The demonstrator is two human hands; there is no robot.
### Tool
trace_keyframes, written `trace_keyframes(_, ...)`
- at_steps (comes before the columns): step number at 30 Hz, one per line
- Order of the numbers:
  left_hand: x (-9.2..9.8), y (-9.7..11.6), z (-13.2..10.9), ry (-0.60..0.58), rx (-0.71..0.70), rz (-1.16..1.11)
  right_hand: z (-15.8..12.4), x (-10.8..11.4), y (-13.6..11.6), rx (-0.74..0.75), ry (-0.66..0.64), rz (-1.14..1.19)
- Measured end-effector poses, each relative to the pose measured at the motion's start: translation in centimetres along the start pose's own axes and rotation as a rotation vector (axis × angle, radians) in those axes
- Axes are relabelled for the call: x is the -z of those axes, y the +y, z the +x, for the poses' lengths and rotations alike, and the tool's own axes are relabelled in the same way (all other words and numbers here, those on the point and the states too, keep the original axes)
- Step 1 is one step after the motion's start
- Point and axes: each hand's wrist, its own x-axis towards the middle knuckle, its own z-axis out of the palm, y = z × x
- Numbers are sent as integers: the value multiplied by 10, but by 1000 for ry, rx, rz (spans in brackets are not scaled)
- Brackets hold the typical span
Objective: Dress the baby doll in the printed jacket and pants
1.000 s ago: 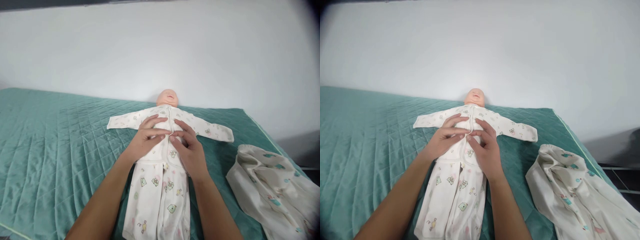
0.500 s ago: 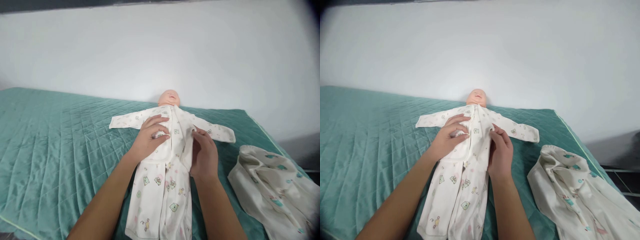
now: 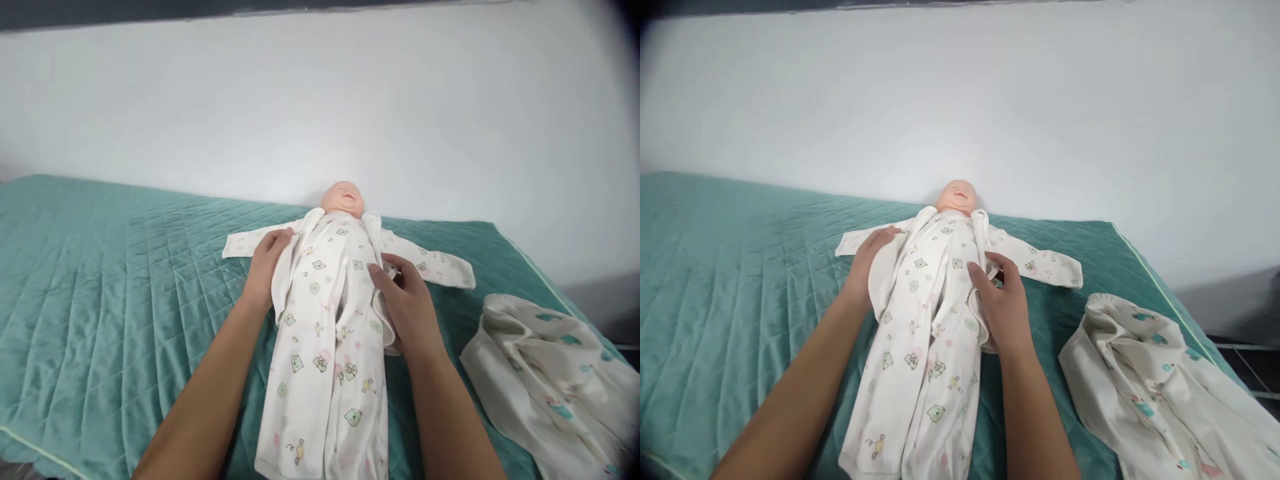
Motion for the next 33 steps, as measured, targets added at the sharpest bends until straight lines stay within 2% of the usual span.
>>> trace_keyframes(3,-5,0,-1,-56,27,238,3,3,1,-102,17,31)
trace_keyframes(7,-1,-4,3,-57,-37,263,7,7,-3,-195,68,48)
trace_keyframes(10,17,-8,14,63,-119,329,12,19,-5,-208,218,-48)
trace_keyframes(12,32,-11,21,188,-184,516,17,27,-2,-174,327,-152)
trace_keyframes(15,43,-15,28,263,-334,828,22,32,8,55,391,-321)
trace_keyframes(18,36,-17,30,193,-565,989,26,21,14,326,325,-462)
trace_keyframes(21,24,-16,31,0,-725,1070,36,5,14,437,177,-550)
trace_keyframes(23,18,-18,33,-118,-741,1131,46,-3,12,424,127,-608)
trace_keyframes(25,17,-22,36,-177,-706,1198,59,-7,12,394,126,-688)
trace_keyframes(29,20,-29,41,-144,-629,1296,88,-8,9,339,88,-832)
trace_keyframes(33,25,-25,44,-65,-580,1360,112,4,5,159,89,-902)
